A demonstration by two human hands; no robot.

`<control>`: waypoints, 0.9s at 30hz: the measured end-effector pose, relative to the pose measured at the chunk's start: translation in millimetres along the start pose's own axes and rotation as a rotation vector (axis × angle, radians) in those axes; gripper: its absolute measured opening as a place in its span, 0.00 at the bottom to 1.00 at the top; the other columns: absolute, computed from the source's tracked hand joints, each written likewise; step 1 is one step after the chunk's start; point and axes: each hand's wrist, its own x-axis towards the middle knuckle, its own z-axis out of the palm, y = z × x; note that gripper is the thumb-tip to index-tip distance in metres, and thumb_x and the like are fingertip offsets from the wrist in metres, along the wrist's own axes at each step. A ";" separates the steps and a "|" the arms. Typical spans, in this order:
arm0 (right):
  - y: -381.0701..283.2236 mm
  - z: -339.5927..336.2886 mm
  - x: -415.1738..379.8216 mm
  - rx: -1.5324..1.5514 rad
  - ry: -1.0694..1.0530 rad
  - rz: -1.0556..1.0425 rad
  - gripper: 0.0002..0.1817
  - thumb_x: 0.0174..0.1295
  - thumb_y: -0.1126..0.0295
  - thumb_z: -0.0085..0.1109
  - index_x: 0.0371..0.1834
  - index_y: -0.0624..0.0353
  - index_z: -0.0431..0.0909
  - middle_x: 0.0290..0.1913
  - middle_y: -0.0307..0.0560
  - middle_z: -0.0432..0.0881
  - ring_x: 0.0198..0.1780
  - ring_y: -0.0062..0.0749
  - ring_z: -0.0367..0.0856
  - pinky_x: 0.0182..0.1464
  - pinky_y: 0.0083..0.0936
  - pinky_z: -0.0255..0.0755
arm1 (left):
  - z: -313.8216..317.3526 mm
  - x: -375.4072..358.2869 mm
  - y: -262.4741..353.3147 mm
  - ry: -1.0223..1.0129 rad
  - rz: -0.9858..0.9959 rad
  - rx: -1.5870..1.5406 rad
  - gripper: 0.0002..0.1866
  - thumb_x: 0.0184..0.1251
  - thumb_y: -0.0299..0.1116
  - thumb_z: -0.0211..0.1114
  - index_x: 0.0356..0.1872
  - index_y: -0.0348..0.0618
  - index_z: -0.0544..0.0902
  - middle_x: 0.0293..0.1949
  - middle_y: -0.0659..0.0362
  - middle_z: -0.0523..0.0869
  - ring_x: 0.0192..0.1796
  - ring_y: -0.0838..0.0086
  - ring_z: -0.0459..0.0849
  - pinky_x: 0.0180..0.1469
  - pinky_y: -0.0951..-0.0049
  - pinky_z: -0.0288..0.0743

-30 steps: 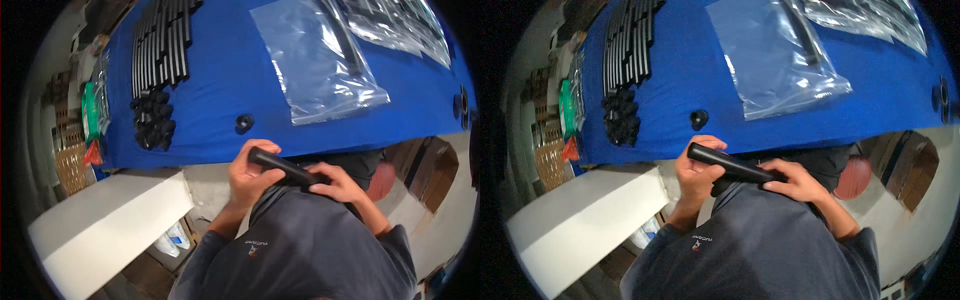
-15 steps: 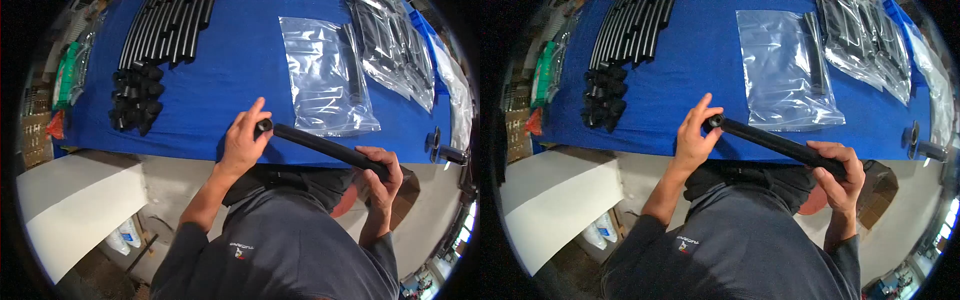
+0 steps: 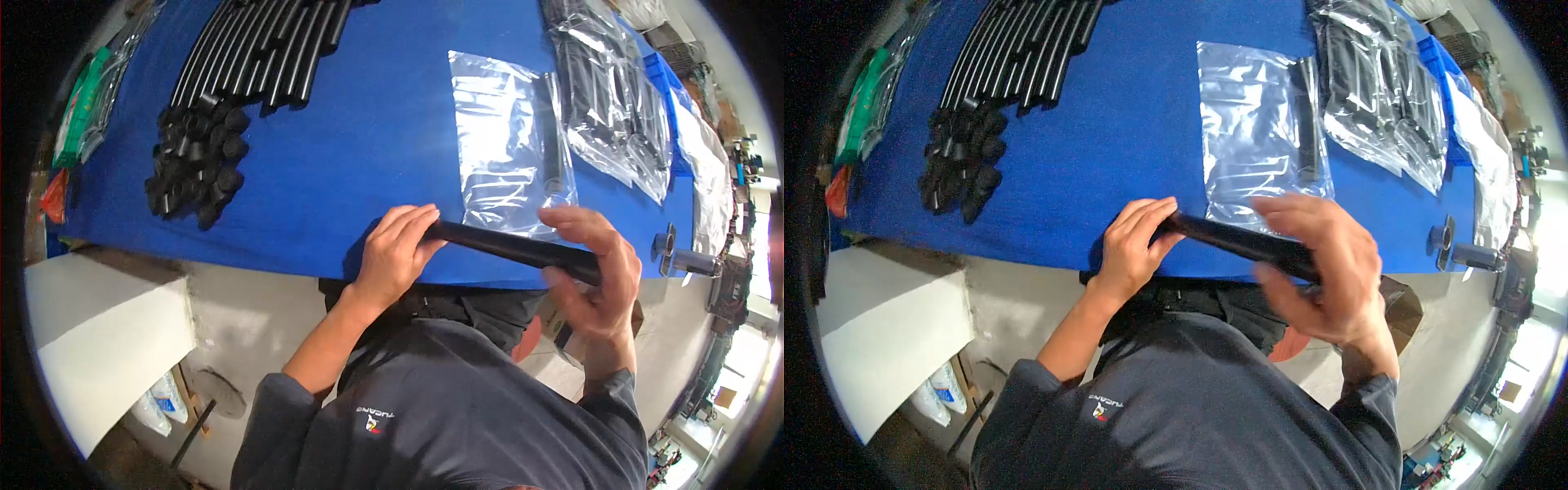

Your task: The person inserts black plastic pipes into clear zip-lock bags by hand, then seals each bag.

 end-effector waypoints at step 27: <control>-6.8 90.3 117.5 0.903 -0.164 -0.449 0.07 0.65 0.80 0.67 0.36 0.78 0.85 0.22 0.46 0.80 0.17 0.27 0.77 0.19 0.21 0.67 | -6.7 -0.6 -7.4 -0.090 -0.125 -0.048 0.25 0.52 0.30 0.76 0.55 0.37 0.85 0.50 0.55 0.88 0.52 0.61 0.86 0.55 0.59 0.80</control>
